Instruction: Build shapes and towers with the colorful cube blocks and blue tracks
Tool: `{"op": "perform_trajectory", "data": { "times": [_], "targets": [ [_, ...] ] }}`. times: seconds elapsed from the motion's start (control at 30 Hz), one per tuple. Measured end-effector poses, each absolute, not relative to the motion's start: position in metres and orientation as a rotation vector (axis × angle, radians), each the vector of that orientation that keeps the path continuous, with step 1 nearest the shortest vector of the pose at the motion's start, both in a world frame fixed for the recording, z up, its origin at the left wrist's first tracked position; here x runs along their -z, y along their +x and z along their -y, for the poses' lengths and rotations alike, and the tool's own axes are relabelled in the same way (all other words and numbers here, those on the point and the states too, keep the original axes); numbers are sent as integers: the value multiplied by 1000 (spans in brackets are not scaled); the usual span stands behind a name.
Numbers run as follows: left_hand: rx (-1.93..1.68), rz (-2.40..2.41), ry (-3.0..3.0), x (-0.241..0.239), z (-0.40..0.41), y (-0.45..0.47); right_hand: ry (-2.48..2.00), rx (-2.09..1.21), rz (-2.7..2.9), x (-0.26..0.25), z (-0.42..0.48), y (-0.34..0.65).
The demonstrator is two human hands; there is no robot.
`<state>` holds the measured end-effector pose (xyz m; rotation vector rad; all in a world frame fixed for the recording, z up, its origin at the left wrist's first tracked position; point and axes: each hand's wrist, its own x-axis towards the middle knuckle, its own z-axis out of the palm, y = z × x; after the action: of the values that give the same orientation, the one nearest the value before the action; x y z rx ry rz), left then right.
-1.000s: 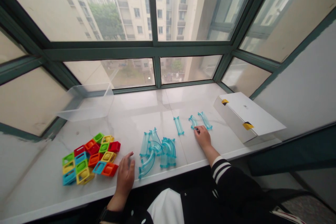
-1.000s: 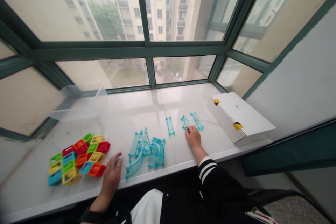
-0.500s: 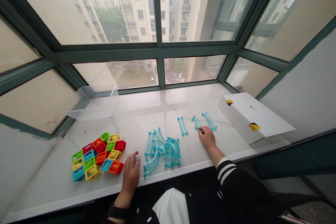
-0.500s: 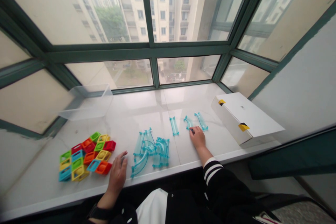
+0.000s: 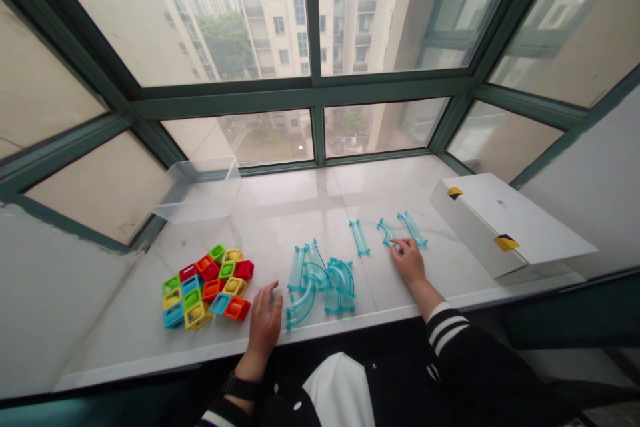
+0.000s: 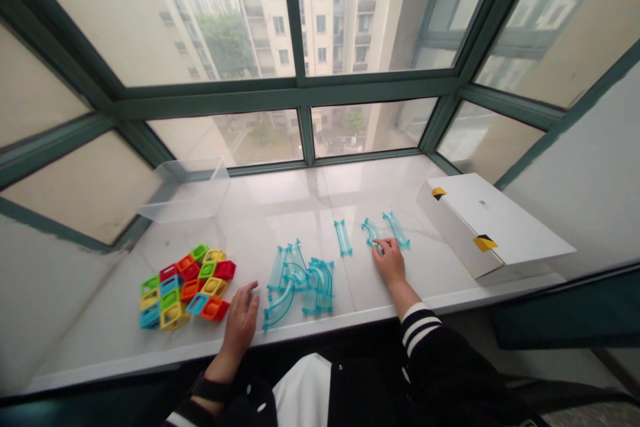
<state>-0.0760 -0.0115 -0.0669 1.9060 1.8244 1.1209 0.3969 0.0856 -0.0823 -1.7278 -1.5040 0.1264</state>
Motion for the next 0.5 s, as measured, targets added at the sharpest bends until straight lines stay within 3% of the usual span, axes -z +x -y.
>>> {"op": "perform_trajectory", "data": {
  "times": [0.27,0.5],
  "targets": [
    [-1070,-1783,1961,65,12,-75,-1530,-58,1445,62,-56,377],
    [-951,-1730,1977,61,14,-73,-1262,-703,1835,31,-26,323]
  ]
}}
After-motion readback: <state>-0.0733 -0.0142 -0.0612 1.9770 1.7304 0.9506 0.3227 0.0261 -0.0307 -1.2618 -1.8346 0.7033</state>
